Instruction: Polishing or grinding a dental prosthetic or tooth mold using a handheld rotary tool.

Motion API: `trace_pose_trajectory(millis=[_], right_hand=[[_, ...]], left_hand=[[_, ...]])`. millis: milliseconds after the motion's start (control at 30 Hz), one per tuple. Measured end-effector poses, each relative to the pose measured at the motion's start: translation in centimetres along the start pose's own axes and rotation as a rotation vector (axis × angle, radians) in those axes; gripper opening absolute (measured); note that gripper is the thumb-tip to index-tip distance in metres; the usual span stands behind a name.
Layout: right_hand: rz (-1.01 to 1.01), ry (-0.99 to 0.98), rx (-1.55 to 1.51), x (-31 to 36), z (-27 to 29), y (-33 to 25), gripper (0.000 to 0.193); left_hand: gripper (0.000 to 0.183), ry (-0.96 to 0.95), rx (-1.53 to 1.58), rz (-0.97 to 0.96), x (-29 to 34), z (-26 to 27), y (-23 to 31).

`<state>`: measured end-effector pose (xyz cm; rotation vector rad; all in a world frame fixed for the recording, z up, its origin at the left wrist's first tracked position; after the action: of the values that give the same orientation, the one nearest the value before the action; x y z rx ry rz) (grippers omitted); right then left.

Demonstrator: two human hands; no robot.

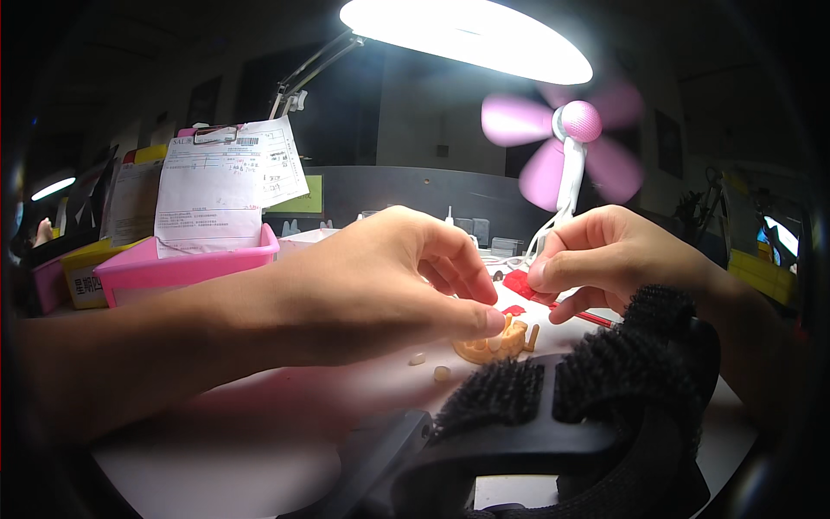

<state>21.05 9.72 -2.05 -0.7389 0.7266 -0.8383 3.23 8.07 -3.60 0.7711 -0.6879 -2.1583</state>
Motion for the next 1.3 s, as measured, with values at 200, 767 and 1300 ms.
trace_pose_trajectory(millis=[200,767,1300], right_hand=[[0.015,-0.016,0.144,1.4,-1.6,-0.4,0.017],[-0.052,-0.032,0.106,1.1,-2.2,0.4,0.021],[-0.052,-0.059,0.1,1.2,-2.3,0.4,0.023]], left_hand=[[0.028,-0.016,-0.313,-0.11,-0.5,-1.0,1.5],[0.025,0.092,-0.46,-0.075,0.3,-0.8,3.4],[0.023,0.066,-0.304,0.005,0.1,-0.4,1.8]])
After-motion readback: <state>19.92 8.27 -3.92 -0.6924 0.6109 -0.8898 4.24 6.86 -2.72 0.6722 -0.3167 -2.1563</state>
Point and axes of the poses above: each hand's wrist, its own x-axis away from the middle knuckle, its own z-axis out of the back of the hand, y = z × x, the point moved 7 cm from there along -x, towards the middle knuckle, and after that the axes turned 3 degrees about z, right-handed, at the moved point
